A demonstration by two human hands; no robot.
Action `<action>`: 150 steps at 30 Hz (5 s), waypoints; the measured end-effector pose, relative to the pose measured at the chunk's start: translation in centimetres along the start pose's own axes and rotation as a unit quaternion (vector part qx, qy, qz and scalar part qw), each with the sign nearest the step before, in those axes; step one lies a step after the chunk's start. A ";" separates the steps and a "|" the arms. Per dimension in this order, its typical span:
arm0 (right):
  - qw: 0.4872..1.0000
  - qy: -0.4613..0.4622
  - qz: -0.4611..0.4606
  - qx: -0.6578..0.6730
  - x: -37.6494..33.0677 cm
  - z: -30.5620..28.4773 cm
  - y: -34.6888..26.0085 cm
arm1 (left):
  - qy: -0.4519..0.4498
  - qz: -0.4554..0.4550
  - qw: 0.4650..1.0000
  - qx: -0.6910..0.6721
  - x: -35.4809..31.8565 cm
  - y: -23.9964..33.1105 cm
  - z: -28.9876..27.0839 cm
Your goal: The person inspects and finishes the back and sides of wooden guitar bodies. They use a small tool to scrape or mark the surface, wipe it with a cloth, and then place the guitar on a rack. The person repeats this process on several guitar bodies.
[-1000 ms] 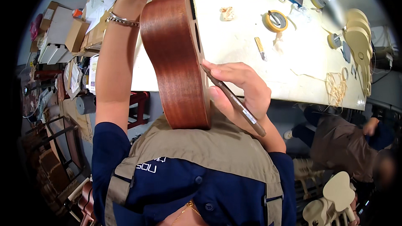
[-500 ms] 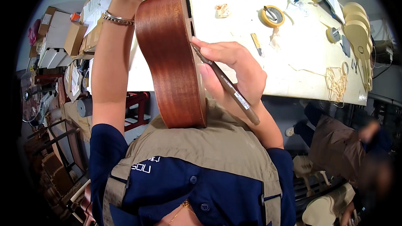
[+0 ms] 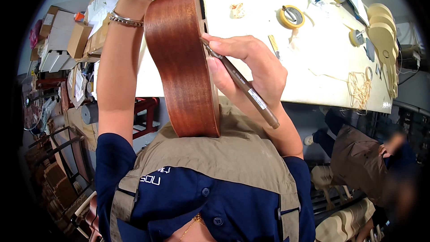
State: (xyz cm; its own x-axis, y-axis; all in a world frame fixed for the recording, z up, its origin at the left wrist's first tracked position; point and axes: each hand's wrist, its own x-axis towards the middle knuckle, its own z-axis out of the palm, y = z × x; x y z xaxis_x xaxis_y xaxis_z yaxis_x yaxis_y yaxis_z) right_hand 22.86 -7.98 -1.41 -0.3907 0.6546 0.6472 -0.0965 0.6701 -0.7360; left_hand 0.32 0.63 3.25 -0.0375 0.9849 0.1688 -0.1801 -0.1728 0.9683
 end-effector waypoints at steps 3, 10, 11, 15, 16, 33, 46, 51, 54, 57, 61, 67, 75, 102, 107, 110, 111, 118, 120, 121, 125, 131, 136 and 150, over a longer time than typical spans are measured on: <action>1.000 0.001 -0.018 -0.013 0.1 0.0 0.2 | 0.007 0.011 0.999 0.042 0.1 0.0 -0.1; 1.000 0.000 -0.011 -0.010 0.0 0.1 0.3 | 0.005 0.045 0.997 0.067 0.5 -0.6 -0.3; 1.000 -0.003 -0.006 -0.013 -0.1 0.0 0.2 | 0.004 0.039 0.997 0.061 0.5 -0.6 -0.3; 1.000 0.004 -0.007 -0.002 0.0 0.1 0.4 | -0.001 0.019 0.998 0.059 0.2 -0.3 -0.3; 1.000 0.005 -0.008 -0.001 0.1 0.1 0.4 | -0.002 0.013 0.998 0.064 0.2 -0.2 -0.3; 1.000 -0.008 -0.002 0.000 -0.3 -0.1 0.7 | -0.003 0.012 1.000 0.006 0.3 -0.5 0.0; 0.997 -0.036 0.065 0.000 -2.1 -0.4 0.5 | -0.016 0.014 1.000 -0.017 0.6 -0.8 -0.1; 0.999 -0.025 0.047 -0.002 -1.4 -0.3 0.4 | -0.017 0.005 0.999 -0.032 0.7 -1.0 -0.4; 0.998 -0.032 0.055 -0.005 -1.5 -0.4 0.4 | -0.016 0.014 0.999 -0.031 0.6 -1.0 -0.1; 0.996 -0.044 0.071 -0.008 -2.1 -0.6 0.4 | -0.030 0.030 0.999 -0.017 0.8 -1.1 -0.3; 0.996 -0.060 0.068 -0.014 -2.8 -0.8 0.5 | -0.042 0.029 0.999 -0.010 1.3 -1.3 -1.1; 0.997 -0.043 0.070 -0.010 -2.1 -0.7 0.3 | -0.019 -0.001 0.999 -0.036 0.7 -0.7 0.0; 0.995 -0.058 0.078 -0.016 -2.8 -0.9 0.4 | -0.047 0.026 0.998 -0.031 1.0 -0.9 -0.5; 0.995 -0.059 0.076 -0.032 -2.4 -0.5 0.1 | -0.027 0.007 0.999 -0.037 0.7 -0.7 -0.5; 0.995 -0.052 0.081 -0.020 -2.4 -0.4 0.3 | -0.009 -0.005 0.999 -0.041 0.4 -0.6 -0.1; 0.994 -0.066 0.077 -0.027 -2.9 -0.7 0.4 | -0.037 -0.002 0.997 -0.063 0.7 -0.8 -0.7; 0.994 -0.063 0.082 -0.025 -2.9 -0.7 0.4 | -0.038 -0.001 0.997 -0.068 0.7 -1.0 -0.7; 0.996 -0.045 0.077 -0.002 -2.6 -0.5 0.6 | -0.009 -0.006 0.998 -0.059 0.6 -0.8 0.0; 0.996 -0.048 0.077 -0.003 -2.7 -0.5 0.6 | -0.024 -0.019 0.998 -0.055 0.7 -0.9 -0.6; 0.995 -0.051 0.080 -0.004 -2.8 -0.6 0.7 | -0.032 -0.027 0.998 -0.054 0.8 -0.9 -0.8; 0.994 -0.071 0.086 -0.016 -3.3 -1.0 0.6 | -0.016 -0.003 0.998 -0.057 0.8 -1.0 -0.2; 0.995 -0.047 0.089 0.006 -3.0 -0.8 0.6 | -0.015 -0.015 0.999 -0.032 0.6 -0.9 -0.3; 0.996 -0.050 0.078 -0.007 -2.8 -0.7 0.7 | -0.009 0.004 1.000 -0.014 0.7 -1.0 -0.1; 0.990 -0.065 0.124 0.016 -3.3 -1.4 -0.2 | -0.022 0.027 0.999 -0.011 1.0 -1.5 -1.2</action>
State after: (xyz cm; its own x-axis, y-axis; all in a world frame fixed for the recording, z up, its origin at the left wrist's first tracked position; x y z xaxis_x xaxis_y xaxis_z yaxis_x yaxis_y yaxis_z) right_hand 25.42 -9.82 -3.16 -0.5205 0.7457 0.4160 -0.0107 0.4814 -0.8764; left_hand -0.66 1.89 1.78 -0.0049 0.9735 0.2284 -0.1997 -0.2248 0.9537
